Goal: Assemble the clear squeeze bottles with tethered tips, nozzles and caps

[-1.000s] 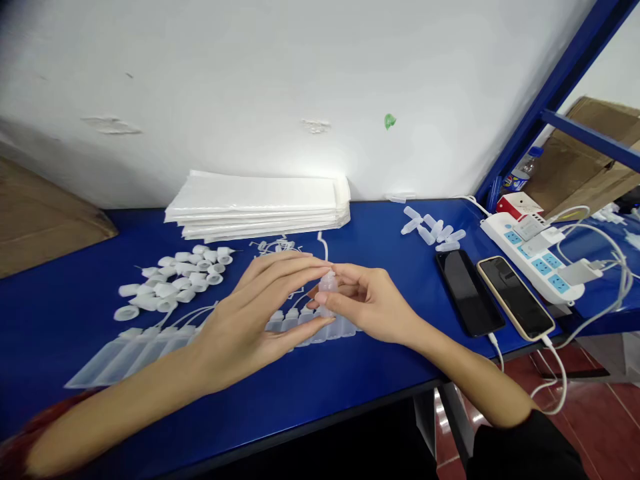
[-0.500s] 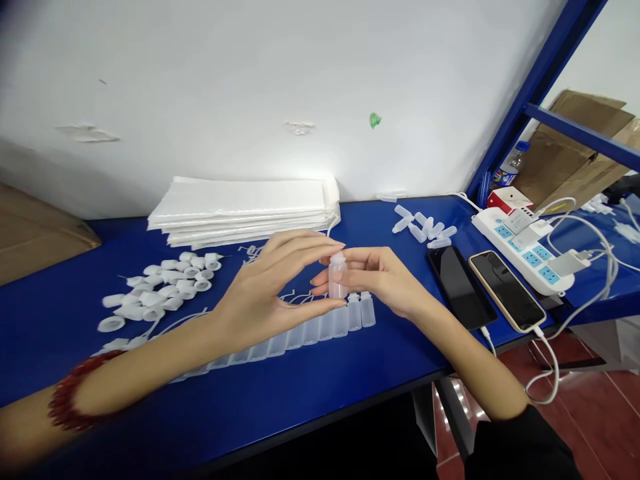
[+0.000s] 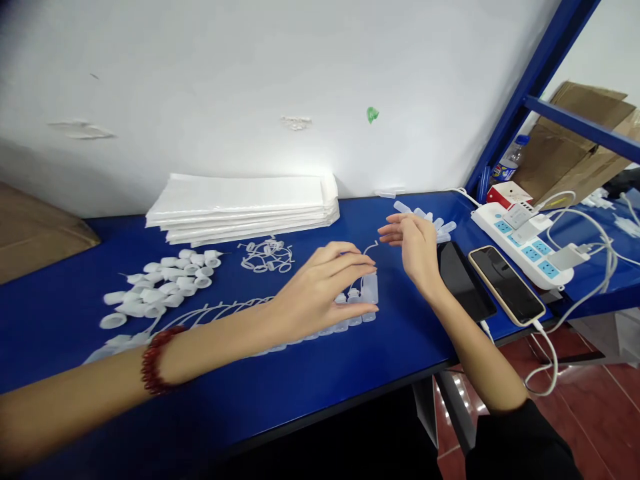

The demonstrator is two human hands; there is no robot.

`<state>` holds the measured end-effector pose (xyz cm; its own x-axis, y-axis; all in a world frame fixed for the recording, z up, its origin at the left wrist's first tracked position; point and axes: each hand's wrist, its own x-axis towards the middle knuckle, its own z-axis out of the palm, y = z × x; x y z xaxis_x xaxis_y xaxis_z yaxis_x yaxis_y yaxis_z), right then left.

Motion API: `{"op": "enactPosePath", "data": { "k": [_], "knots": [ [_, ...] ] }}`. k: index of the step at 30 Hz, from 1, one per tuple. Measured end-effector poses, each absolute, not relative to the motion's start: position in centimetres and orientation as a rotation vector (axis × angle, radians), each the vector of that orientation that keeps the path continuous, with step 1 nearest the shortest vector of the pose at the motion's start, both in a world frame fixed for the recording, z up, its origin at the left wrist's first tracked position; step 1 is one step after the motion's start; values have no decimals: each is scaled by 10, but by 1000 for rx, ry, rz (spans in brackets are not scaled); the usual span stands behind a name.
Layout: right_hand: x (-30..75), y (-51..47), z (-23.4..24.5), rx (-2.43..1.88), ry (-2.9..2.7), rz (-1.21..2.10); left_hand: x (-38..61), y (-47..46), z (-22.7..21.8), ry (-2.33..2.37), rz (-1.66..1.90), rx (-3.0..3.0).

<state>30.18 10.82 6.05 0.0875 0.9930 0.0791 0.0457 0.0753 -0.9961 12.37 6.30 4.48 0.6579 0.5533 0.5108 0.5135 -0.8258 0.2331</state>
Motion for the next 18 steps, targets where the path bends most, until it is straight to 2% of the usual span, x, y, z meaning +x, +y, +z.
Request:
{"op": "enactPosePath", "data": {
  "k": [6, 18],
  "knots": [
    [302, 115, 56, -1245, -1235, 868, 151, 57, 36, 1072, 511, 2681],
    [303, 115, 53, -1262, -1302, 866, 153, 48, 30, 1170, 421, 2647]
  ]
}}
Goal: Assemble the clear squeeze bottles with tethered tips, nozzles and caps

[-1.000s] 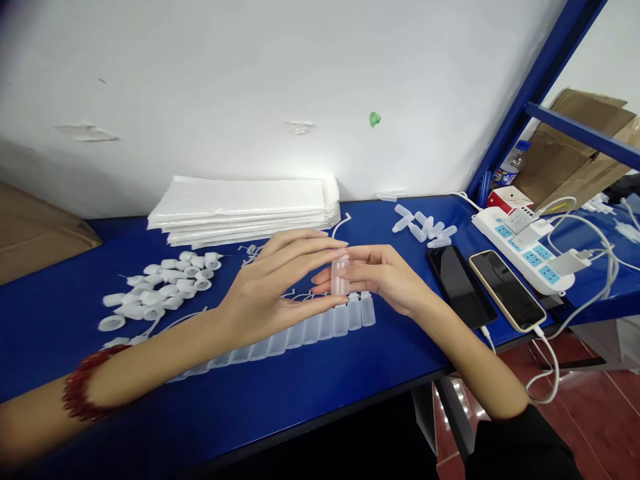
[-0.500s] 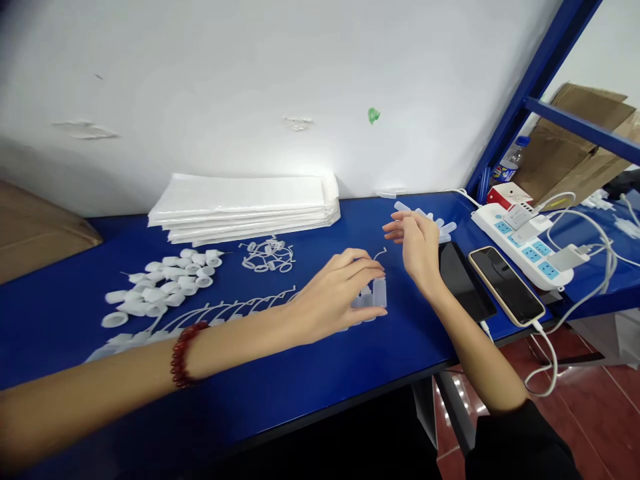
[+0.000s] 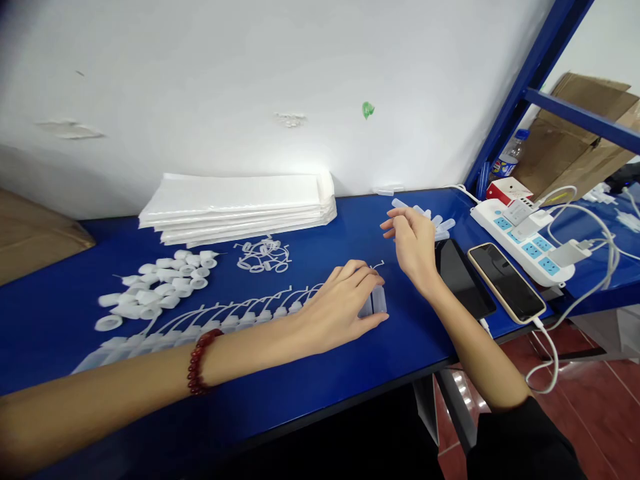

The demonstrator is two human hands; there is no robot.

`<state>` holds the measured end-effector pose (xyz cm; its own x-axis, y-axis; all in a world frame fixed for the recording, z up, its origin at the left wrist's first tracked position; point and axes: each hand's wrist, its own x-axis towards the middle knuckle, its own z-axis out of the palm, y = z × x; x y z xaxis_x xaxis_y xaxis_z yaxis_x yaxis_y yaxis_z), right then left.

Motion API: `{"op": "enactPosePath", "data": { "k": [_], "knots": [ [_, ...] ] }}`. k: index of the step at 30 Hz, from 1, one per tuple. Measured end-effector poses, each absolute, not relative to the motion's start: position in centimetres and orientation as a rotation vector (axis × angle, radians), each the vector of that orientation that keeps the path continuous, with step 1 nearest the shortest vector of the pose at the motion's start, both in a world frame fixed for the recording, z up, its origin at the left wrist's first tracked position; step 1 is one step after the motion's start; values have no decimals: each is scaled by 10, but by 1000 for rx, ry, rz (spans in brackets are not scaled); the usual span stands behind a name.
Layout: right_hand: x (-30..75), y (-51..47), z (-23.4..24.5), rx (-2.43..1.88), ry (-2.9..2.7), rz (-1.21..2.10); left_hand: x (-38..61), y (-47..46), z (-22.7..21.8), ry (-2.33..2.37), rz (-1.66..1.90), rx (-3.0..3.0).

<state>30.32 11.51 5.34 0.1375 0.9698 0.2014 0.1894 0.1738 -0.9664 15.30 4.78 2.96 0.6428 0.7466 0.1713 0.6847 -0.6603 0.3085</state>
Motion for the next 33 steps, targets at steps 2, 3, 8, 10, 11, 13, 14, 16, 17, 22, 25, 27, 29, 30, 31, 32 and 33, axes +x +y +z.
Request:
{"op": "enactPosePath", "data": {
  "k": [2, 3, 8, 10, 11, 13, 14, 16, 17, 22, 25, 27, 29, 30, 31, 32, 33],
  "knots": [
    [303, 115, 54, -1268, -1306, 874, 154, 46, 28, 1182, 430, 2652],
    [303, 115, 54, -1271, -1308, 875, 154, 45, 27, 1187, 432, 2656],
    [306, 116, 55, -1284, -1330, 849, 154, 42, 29, 1188, 421, 2682],
    [307, 117, 56, -1289, -1334, 839, 154, 41, 31, 1191, 413, 2685],
    [308, 118, 56, -1292, -1332, 835, 154, 40, 31, 1195, 411, 2686],
    [310, 119, 58, -1296, -1322, 826, 154, 39, 31, 1200, 409, 2688],
    [311, 120, 59, -1300, -1318, 821, 154, 39, 31, 1199, 409, 2689],
    [313, 121, 61, -1309, -1313, 807, 154, 38, 30, 1195, 411, 2691],
    [315, 122, 61, -1316, -1311, 799, 154, 38, 30, 1193, 413, 2692],
    [320, 125, 63, -1336, -1298, 765, 155, 39, 27, 1173, 423, 2706],
    [320, 125, 64, -1324, -1286, 763, 155, 39, 27, 1160, 435, 2718],
    [320, 124, 64, -1325, -1287, 764, 154, 38, 27, 1153, 444, 2724],
    [320, 124, 65, -1329, -1295, 762, 153, 37, 26, 1148, 452, 2729],
    [319, 123, 65, -1332, -1300, 761, 152, 37, 26, 1146, 454, 2730],
    [319, 123, 65, -1334, -1303, 759, 152, 37, 25, 1144, 457, 2731],
    [319, 123, 65, -1334, -1304, 757, 152, 37, 25, 1142, 459, 2730],
    [319, 123, 65, -1334, -1305, 755, 151, 37, 24, 1140, 461, 2730]
  ]
}}
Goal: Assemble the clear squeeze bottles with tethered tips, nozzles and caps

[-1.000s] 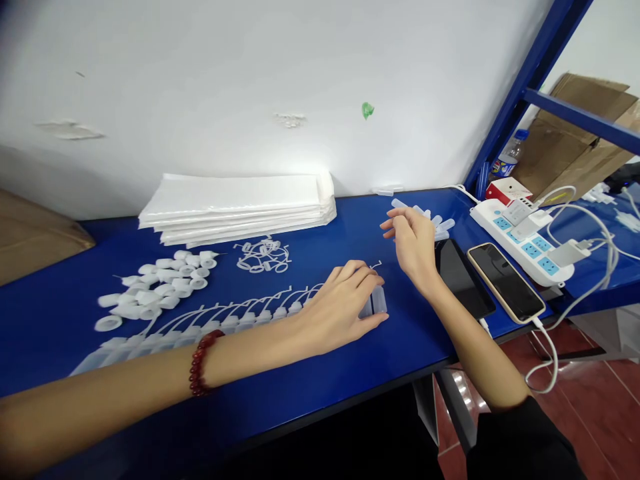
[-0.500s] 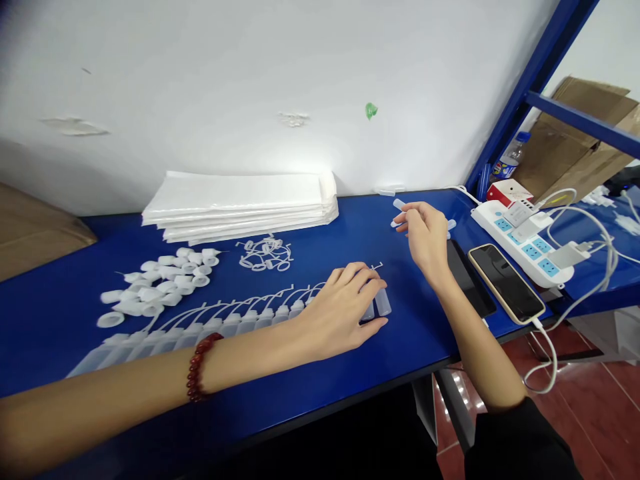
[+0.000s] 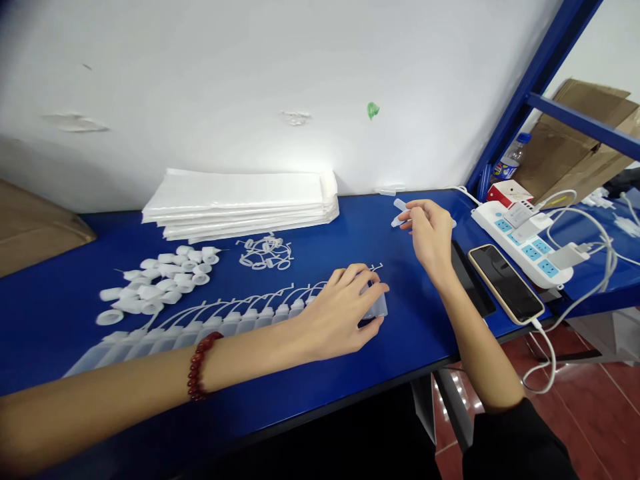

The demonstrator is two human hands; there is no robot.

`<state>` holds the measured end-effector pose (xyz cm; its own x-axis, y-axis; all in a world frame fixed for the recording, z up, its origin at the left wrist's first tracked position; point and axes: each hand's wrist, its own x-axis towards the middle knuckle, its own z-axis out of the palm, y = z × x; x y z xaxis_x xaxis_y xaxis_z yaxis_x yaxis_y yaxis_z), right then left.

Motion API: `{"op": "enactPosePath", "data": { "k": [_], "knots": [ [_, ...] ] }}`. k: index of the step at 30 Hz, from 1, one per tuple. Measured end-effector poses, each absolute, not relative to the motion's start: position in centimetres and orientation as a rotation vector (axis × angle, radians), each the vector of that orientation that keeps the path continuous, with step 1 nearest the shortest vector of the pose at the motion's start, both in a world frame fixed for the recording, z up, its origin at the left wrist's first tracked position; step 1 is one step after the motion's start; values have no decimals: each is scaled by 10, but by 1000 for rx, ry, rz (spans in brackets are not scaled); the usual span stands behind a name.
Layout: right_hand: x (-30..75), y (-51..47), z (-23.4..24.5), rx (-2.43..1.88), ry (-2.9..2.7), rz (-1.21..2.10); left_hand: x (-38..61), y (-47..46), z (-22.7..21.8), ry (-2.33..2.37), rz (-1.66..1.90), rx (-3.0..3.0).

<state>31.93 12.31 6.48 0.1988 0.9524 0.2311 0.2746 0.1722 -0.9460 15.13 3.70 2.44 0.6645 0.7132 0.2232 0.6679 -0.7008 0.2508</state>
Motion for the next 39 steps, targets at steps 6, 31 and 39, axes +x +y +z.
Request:
{"op": "enactPosePath", "data": {
  "k": [6, 31, 39],
  "knots": [
    [321, 126, 63, -1329, -1308, 746, 152, 38, 24, 1131, 467, 2723],
    [369, 146, 45, -2247, -2238, -197, -23, 75, 43, 1601, 902, 2664],
    [366, 147, 44, -2130, -2324, -243, -23, 79, 31, 1534, 661, 2612]
  ]
}}
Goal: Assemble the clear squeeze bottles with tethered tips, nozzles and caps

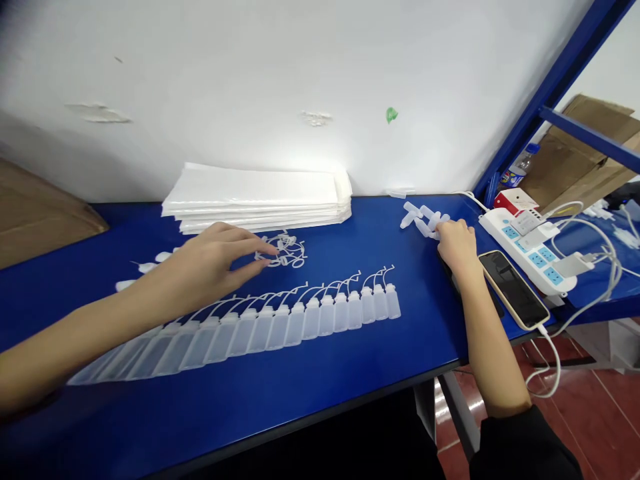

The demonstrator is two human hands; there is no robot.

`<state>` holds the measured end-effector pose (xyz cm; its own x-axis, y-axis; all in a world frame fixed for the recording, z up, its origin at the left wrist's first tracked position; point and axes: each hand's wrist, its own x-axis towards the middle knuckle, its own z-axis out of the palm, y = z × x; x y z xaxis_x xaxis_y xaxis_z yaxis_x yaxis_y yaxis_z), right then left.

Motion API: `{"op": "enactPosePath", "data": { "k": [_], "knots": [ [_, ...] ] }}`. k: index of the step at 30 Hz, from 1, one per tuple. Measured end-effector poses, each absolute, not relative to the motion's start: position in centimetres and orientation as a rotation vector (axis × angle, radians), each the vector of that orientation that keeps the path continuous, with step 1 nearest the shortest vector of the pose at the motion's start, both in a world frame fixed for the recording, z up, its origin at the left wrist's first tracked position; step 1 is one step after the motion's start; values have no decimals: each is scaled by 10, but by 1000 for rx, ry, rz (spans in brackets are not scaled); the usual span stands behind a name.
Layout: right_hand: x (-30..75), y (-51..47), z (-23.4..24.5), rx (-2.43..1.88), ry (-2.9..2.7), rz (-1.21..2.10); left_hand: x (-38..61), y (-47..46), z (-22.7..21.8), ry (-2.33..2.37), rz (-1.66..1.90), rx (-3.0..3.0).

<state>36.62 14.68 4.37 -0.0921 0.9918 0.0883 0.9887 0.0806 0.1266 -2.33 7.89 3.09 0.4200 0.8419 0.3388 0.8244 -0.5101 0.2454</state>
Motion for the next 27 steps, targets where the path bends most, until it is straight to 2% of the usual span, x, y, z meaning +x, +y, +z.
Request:
{"op": "enactPosePath", "data": {
  "k": [7, 12, 15, 22, 27],
  "knots": [
    [343, 133, 52, 2038, 2523, 287, 6, 83, 30, 1541, 473, 2549],
    [320, 122, 48, 1912, 2733, 211, 10, 89, 27, 1539, 518, 2533],
    [312, 117, 44, 1837, 2905, 128, 7, 87, 35, 1554, 669, 2448],
    [293, 94, 41, 1581, 3430, -356, 6, 58, 69, 1615, 1027, 2040],
    [276, 71, 47, 1209, 3551, -879, 21, 31, 62, 1543, 1288, 2047]
  ]
}}
